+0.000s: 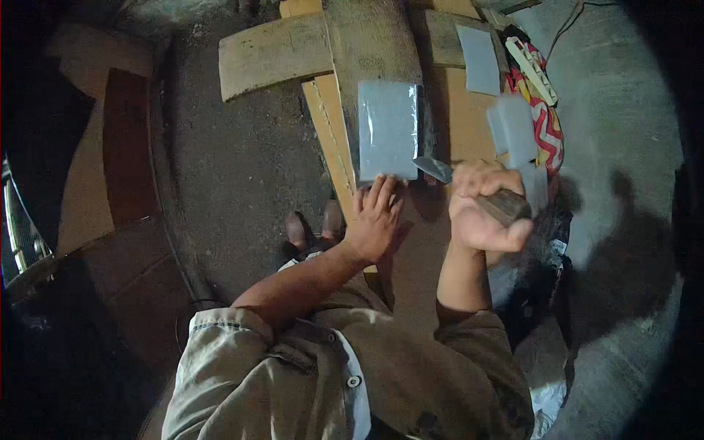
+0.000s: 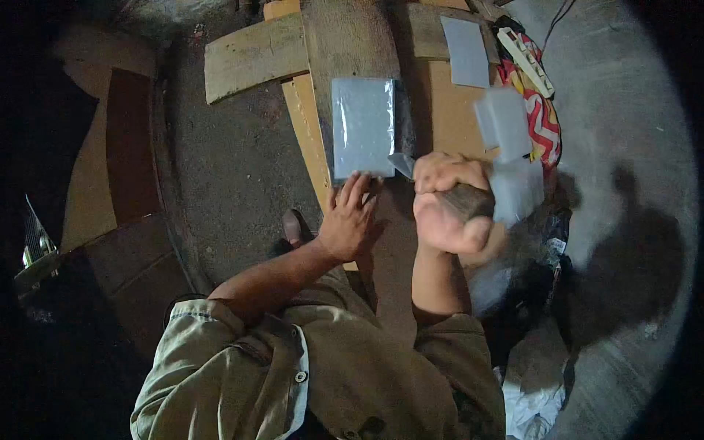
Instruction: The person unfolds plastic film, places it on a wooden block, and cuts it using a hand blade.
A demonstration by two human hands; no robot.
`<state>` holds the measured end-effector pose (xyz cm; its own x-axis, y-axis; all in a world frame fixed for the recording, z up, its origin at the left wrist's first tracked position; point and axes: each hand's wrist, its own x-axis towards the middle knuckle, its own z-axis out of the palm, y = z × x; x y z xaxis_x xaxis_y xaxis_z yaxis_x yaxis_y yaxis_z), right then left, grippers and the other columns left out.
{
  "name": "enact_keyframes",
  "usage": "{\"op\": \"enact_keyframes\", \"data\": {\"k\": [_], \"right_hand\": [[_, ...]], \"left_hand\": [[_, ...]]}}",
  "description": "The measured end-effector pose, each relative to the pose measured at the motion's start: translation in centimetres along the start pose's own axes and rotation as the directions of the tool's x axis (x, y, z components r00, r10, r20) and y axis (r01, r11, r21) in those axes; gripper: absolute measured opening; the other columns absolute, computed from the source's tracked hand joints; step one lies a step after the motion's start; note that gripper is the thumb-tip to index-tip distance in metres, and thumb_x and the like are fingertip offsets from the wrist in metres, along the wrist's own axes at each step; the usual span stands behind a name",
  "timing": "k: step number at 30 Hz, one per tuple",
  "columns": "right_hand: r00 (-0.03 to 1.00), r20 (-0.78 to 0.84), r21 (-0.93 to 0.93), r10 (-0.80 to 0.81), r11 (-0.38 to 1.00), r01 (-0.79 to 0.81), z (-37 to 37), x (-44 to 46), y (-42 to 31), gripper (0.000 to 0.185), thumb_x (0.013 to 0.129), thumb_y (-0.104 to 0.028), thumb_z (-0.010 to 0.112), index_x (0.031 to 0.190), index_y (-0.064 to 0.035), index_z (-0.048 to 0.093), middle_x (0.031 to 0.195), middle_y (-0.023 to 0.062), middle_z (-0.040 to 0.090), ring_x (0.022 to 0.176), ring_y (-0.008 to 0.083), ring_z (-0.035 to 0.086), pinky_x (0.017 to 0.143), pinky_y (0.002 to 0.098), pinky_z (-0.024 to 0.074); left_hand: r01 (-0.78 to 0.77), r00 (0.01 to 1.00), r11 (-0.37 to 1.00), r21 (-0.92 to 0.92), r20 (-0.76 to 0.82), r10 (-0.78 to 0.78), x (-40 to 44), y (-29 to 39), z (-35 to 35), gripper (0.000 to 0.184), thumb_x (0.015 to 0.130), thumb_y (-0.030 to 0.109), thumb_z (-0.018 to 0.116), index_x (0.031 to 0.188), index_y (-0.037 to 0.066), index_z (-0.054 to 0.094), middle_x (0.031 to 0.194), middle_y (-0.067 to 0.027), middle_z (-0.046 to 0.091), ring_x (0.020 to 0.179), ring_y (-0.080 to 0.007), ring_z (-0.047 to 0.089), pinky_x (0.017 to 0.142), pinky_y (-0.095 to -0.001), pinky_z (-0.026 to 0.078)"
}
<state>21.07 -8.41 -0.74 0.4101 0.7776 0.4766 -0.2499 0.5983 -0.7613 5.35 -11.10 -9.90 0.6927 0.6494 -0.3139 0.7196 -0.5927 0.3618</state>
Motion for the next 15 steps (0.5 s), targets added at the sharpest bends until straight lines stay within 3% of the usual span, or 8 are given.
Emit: {"op": "enact_keyframes", "data": {"k": [2,3,5,9,11,15], "right_hand": [[0.999,-0.045,0.005,-0.010,1.000,0.010,-0.6,-0.3,-0.4,0.067,0.080,-0.073,0.039,0.078,-0.0055,0.046,0.066,0.0069,0.047,0.057,0.0177,0.043,0.054,0.0321,0.0353],[1.000,-0.006,0.061,-0.011,0.998,0.011,-0.5,-0.4,-0.8,0.067,0.080,-0.070,0.043,0.080,-0.0036,0.047,0.069,0.0090,0.048,0.060,0.0191,0.044,0.057,0.0329,0.0364],[0.999,0.054,0.113,-0.001,0.994,-0.005,-0.7,-0.9,-1.0,0.065,0.081,-0.066,0.049,0.083,-0.0017,0.049,0.073,0.0111,0.049,0.064,0.0210,0.046,0.061,0.0343,0.0378],[0.995,0.085,0.119,0.044,0.991,-0.054,1.0,-2.3,0.1,0.065,0.080,-0.066,0.052,0.081,-0.0014,0.049,0.071,0.0107,0.050,0.065,0.0208,0.046,0.061,0.0345,0.0378],[0.992,0.103,0.113,0.066,0.991,-0.078,1.6,-2.4,0.2,0.065,0.079,-0.067,0.052,0.080,-0.0015,0.049,0.071,0.0104,0.049,0.065,0.0205,0.046,0.061,0.0346,0.0377],[0.987,0.133,0.164,0.088,0.980,-0.109,4.0,-1.8,-0.9,0.067,0.078,-0.068,0.054,0.080,-0.0018,0.049,0.070,0.0098,0.049,0.064,0.0197,0.045,0.063,0.0352,0.0374]], "left_hand": [[-0.111,0.952,0.982,-0.155,-0.301,0.061,0.2,-1.2,-0.5,0.058,0.083,0.024,0.059,0.137,0.013,0.042,0.147,-0.0193,0.022,0.138,-0.0386,0.018,0.106,-0.0589,0.018],[-0.113,0.942,0.972,-0.204,-0.333,0.040,0.6,-2.3,-1.3,0.059,0.083,0.019,0.060,0.139,0.019,0.040,0.145,-0.0193,0.026,0.137,-0.0393,0.020,0.106,-0.0587,0.020],[-0.023,0.912,0.996,-0.090,-0.410,-0.016,2.3,-4.9,-3.0,0.059,0.084,0.022,0.061,0.139,0.028,0.040,0.145,-0.0182,0.027,0.137,-0.0405,0.021,0.106,-0.0595,0.020],[-0.056,0.912,0.998,-0.016,-0.409,0.044,5.6,-10.1,-4.8,0.054,0.085,0.033,0.063,0.136,0.037,0.043,0.149,-0.0140,0.020,0.139,-0.0407,0.015,0.108,-0.0606,0.018],[-0.107,0.931,0.992,-0.064,-0.357,0.078,6.1,-11.2,-5.2,0.057,0.082,0.042,0.066,0.134,0.044,0.042,0.152,-0.0130,0.014,0.140,-0.0411,0.011,0.110,-0.0602,0.016],[-0.057,0.954,0.987,-0.153,-0.299,0.009,6.4,-11.4,-4.6,0.061,0.078,0.047,0.067,0.134,0.048,0.042,0.154,-0.0128,0.009,0.140,-0.0423,0.010,0.110,-0.0600,0.016]]}}
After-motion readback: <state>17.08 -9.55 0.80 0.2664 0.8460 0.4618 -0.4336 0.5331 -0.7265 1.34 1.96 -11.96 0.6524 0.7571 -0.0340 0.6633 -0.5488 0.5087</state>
